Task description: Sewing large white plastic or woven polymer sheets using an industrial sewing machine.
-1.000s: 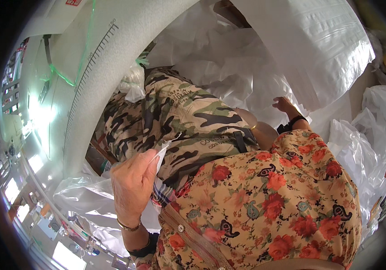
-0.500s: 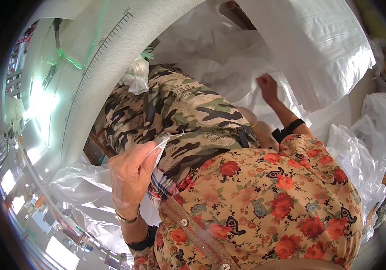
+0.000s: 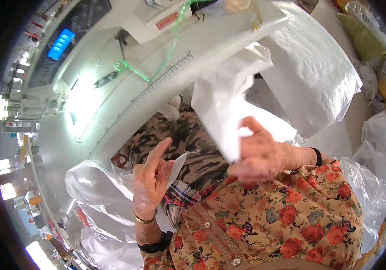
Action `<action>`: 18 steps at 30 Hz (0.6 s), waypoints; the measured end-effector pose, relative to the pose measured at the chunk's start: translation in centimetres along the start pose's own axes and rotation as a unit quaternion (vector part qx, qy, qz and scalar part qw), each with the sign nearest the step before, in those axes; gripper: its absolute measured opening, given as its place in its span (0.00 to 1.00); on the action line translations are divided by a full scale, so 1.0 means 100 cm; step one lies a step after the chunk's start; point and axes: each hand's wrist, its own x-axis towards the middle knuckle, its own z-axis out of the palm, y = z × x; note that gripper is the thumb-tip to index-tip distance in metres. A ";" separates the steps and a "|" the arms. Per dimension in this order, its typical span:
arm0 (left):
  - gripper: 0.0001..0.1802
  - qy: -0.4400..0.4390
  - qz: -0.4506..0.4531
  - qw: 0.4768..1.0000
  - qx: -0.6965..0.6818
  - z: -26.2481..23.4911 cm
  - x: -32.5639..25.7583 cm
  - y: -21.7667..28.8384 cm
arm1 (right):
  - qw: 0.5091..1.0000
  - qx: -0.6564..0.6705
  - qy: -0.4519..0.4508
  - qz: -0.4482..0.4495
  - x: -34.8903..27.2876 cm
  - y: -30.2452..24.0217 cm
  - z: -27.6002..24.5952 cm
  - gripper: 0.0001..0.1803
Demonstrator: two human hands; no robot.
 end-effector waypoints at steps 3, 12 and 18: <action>0.35 0.074 -0.078 0.994 0.016 -0.006 -0.009 0.005 | 0.992 0.081 -0.036 -0.095 0.038 -0.013 0.010 0.06; 0.45 0.140 -0.190 0.958 -0.160 -0.022 -0.022 0.032 | 0.885 0.388 -0.172 -0.191 0.063 -0.043 0.057 0.05; 0.38 -0.012 0.019 0.995 0.099 -0.044 -0.011 0.024 | 0.747 0.570 -0.320 -0.122 0.079 -0.053 0.076 0.04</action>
